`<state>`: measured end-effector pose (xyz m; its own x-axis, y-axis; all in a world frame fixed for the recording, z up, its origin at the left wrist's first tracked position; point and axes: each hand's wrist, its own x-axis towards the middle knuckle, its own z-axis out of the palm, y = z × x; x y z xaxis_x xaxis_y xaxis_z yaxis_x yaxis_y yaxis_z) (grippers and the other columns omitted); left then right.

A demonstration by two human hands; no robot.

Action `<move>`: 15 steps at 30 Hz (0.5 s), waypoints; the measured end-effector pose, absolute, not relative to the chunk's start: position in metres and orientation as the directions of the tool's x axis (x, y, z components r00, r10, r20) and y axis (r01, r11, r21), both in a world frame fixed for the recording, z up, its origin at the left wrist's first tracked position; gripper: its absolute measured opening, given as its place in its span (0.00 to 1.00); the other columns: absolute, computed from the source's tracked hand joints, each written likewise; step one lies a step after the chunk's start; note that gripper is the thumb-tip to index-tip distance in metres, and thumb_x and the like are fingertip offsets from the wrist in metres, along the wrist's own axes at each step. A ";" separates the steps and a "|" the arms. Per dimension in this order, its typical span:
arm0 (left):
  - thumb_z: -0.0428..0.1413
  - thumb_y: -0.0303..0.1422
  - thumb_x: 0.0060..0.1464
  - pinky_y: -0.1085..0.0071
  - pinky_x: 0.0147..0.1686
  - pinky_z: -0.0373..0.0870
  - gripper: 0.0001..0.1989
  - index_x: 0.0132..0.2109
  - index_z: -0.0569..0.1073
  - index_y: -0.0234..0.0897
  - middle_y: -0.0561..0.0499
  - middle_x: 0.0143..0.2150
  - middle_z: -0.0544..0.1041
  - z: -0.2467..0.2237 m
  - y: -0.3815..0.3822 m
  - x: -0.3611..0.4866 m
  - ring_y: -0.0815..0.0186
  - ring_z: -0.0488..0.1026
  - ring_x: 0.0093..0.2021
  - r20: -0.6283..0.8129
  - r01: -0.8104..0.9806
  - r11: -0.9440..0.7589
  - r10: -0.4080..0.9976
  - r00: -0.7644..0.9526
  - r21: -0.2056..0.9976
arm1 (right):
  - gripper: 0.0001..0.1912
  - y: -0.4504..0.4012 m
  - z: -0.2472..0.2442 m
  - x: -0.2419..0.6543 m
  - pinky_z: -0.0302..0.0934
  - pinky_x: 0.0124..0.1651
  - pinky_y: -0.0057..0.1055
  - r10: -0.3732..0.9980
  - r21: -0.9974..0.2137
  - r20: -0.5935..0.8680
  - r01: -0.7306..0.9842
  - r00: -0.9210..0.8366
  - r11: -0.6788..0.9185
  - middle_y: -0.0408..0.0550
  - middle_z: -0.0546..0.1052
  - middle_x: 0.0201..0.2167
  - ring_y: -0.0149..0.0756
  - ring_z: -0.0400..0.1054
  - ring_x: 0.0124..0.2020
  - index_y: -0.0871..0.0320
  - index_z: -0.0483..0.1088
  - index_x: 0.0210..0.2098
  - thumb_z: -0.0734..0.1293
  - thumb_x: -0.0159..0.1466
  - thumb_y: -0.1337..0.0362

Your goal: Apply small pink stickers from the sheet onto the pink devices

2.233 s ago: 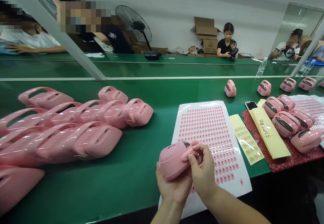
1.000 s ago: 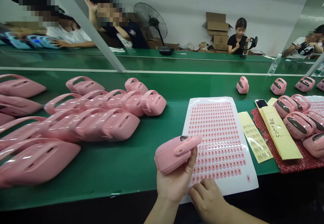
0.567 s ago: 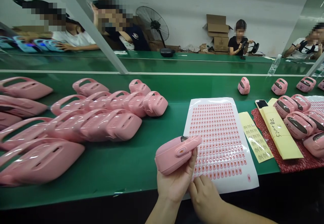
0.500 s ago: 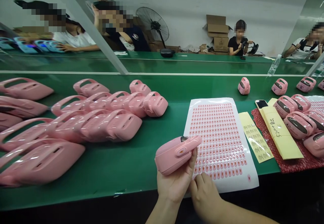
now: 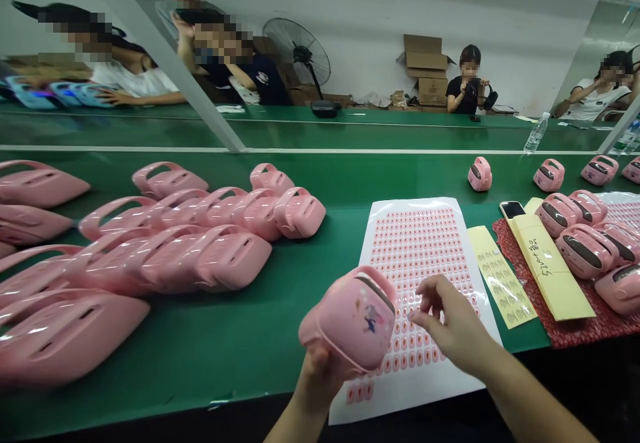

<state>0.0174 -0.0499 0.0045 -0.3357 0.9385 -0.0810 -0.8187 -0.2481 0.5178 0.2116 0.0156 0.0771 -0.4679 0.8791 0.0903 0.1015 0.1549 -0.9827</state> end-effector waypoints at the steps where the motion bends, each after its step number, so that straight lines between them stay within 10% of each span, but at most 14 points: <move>1: 0.66 0.31 0.34 0.54 0.46 0.70 0.32 0.51 0.71 0.38 0.42 0.48 0.77 0.004 -0.051 0.013 0.46 0.72 0.50 -0.069 -0.794 -0.244 0.939 -0.337 0.558 | 0.09 0.021 0.091 0.214 0.60 0.32 0.30 0.861 -0.986 0.089 0.079 -0.501 0.149 0.40 0.70 0.26 0.32 0.65 0.29 0.54 0.67 0.36 0.68 0.55 0.66; 15: 0.60 0.43 0.38 0.46 0.53 0.59 0.30 0.50 0.72 0.34 0.32 0.39 0.78 0.020 -0.051 0.009 0.42 0.71 0.51 -0.129 -0.755 -0.111 0.959 -0.252 0.646 | 0.21 0.034 0.136 0.197 0.64 0.31 0.28 0.521 -0.935 -0.014 0.196 -0.853 0.295 0.38 0.74 0.28 0.33 0.70 0.30 0.52 0.67 0.46 0.64 0.54 0.77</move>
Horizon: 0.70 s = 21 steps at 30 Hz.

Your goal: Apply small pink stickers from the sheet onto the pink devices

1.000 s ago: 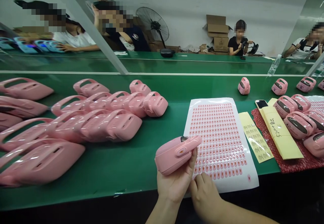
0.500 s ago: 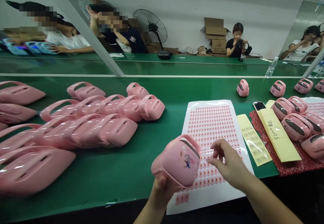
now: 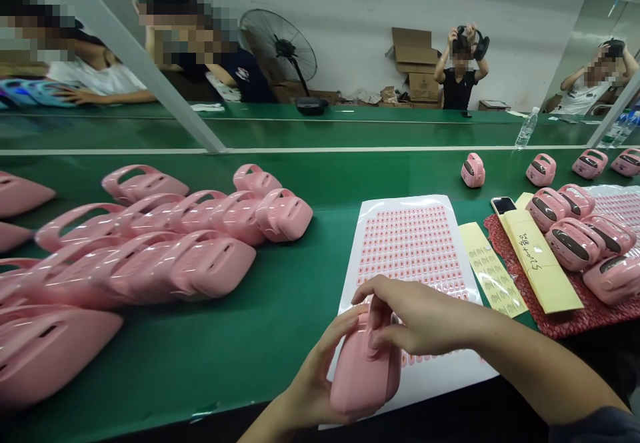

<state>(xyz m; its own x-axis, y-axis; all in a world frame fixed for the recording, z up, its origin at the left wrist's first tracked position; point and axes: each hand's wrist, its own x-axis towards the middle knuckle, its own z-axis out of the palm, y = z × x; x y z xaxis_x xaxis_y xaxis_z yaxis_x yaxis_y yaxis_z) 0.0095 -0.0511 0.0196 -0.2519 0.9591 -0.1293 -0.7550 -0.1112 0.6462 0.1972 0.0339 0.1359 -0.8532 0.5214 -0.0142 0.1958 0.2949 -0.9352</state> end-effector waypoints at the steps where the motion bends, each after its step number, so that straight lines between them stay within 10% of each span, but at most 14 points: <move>1: 0.60 0.44 0.38 0.46 0.53 0.59 0.30 0.49 0.73 0.34 0.32 0.38 0.78 0.020 -0.052 0.009 0.41 0.71 0.51 -0.130 -0.746 -0.105 0.960 -0.250 0.658 | 0.21 0.034 0.136 0.198 0.63 0.29 0.27 0.511 -0.930 -0.003 0.190 -0.859 0.315 0.38 0.74 0.27 0.33 0.70 0.29 0.52 0.67 0.45 0.64 0.54 0.77; 6: 0.69 0.32 0.25 0.46 0.54 0.59 0.33 0.47 0.76 0.39 0.37 0.47 0.77 0.018 -0.053 0.007 0.41 0.69 0.54 0.294 -0.289 -0.314 0.949 -0.111 0.904 | 0.21 0.037 0.147 0.197 0.59 0.23 0.22 0.457 -0.889 -0.009 0.217 -0.889 0.404 0.38 0.74 0.26 0.32 0.70 0.28 0.52 0.67 0.44 0.66 0.53 0.76; 10: 0.70 0.33 0.28 0.51 0.52 0.65 0.51 0.62 0.59 0.49 0.41 0.59 0.68 0.017 -0.051 0.008 0.45 0.66 0.56 0.631 0.266 -0.660 0.750 0.196 0.702 | 0.22 0.038 0.162 0.193 0.59 0.30 0.25 0.383 -0.815 -0.249 0.406 -0.890 0.413 0.43 0.74 0.33 0.35 0.68 0.35 0.56 0.64 0.48 0.65 0.54 0.75; 21: 0.68 0.41 0.33 0.53 0.52 0.66 0.50 0.64 0.55 0.44 0.40 0.54 0.71 0.009 -0.054 0.006 0.46 0.68 0.55 0.652 0.358 -0.671 0.733 0.193 0.649 | 0.21 0.034 0.163 0.186 0.57 0.34 0.26 0.384 -0.767 -0.276 0.442 -0.881 0.464 0.48 0.72 0.40 0.37 0.66 0.39 0.57 0.63 0.48 0.64 0.55 0.74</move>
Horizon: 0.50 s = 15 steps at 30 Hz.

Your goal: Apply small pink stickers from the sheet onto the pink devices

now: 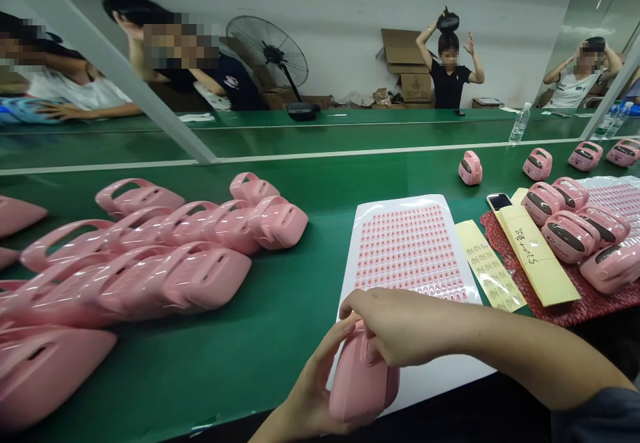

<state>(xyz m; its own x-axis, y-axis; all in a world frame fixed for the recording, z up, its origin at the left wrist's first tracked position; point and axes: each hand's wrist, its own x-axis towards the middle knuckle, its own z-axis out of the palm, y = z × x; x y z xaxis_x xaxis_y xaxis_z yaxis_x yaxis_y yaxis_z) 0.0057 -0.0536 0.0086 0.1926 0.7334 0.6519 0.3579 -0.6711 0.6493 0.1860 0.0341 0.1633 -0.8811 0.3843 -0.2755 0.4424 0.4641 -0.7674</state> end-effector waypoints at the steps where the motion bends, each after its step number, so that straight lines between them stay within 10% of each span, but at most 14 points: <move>1: 0.68 0.41 0.33 0.53 0.52 0.66 0.51 0.64 0.55 0.44 0.40 0.54 0.72 0.009 -0.054 0.006 0.46 0.68 0.55 0.648 0.353 -0.667 0.738 0.188 0.657 | 0.21 0.034 0.163 0.185 0.56 0.33 0.26 0.378 -0.766 -0.278 0.441 -0.883 0.468 0.47 0.72 0.39 0.36 0.66 0.38 0.57 0.63 0.48 0.64 0.55 0.74; 15: 0.69 0.39 0.31 0.47 0.54 0.62 0.52 0.64 0.55 0.47 0.38 0.60 0.65 -0.010 -0.062 0.004 0.42 0.64 0.58 0.562 0.165 -0.574 0.819 0.117 0.802 | 0.25 0.041 0.159 0.180 0.56 0.29 0.23 0.361 -0.817 -0.302 0.435 -0.882 0.379 0.40 0.70 0.29 0.31 0.64 0.31 0.58 0.61 0.50 0.66 0.54 0.76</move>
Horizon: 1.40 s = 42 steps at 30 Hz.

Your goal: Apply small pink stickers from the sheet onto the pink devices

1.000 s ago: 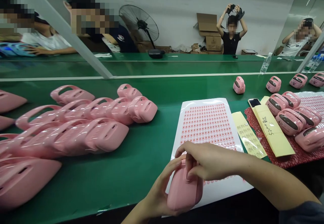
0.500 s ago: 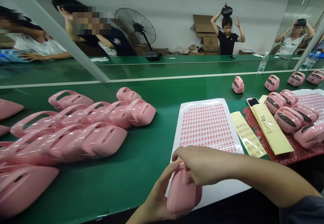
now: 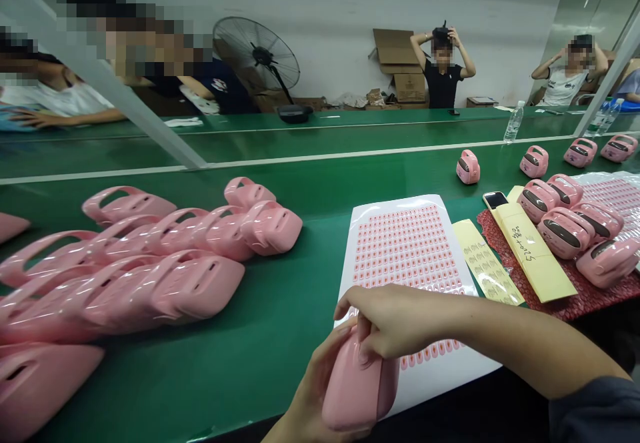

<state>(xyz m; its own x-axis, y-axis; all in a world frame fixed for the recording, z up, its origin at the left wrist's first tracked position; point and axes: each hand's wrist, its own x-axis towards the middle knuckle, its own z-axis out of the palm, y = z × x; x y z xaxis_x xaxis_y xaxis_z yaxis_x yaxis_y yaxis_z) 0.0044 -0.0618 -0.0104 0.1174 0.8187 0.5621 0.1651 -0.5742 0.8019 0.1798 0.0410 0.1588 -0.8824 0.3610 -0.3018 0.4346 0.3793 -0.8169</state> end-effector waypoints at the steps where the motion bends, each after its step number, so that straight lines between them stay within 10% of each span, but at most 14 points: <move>1: 0.69 0.39 0.31 0.46 0.54 0.61 0.52 0.64 0.55 0.47 0.39 0.60 0.65 -0.010 -0.062 0.005 0.41 0.64 0.58 0.558 0.162 -0.571 0.821 0.121 0.805 | 0.25 0.042 0.157 0.180 0.56 0.29 0.23 0.355 -0.842 -0.281 0.406 -0.892 0.354 0.39 0.69 0.28 0.30 0.64 0.31 0.58 0.61 0.49 0.66 0.54 0.77; 14: 0.68 0.45 0.32 0.43 0.55 0.58 0.55 0.65 0.51 0.48 0.38 0.63 0.61 -0.015 -0.062 0.006 0.40 0.61 0.59 0.516 0.119 -0.532 0.845 0.145 0.838 | 0.21 0.047 0.144 0.185 0.59 0.33 0.24 0.363 -0.965 -0.142 0.211 -0.921 0.157 0.36 0.69 0.26 0.29 0.66 0.31 0.56 0.60 0.44 0.68 0.53 0.77; 42: 0.70 0.40 0.28 0.47 0.52 0.64 0.55 0.64 0.54 0.48 0.38 0.59 0.67 -0.009 -0.066 0.008 0.42 0.67 0.56 0.547 0.127 -0.555 0.832 0.091 0.822 | 0.18 0.028 0.172 0.187 0.59 0.39 0.28 0.414 -0.777 -0.240 0.429 -0.878 0.460 0.49 0.72 0.40 0.37 0.66 0.40 0.59 0.64 0.46 0.64 0.56 0.76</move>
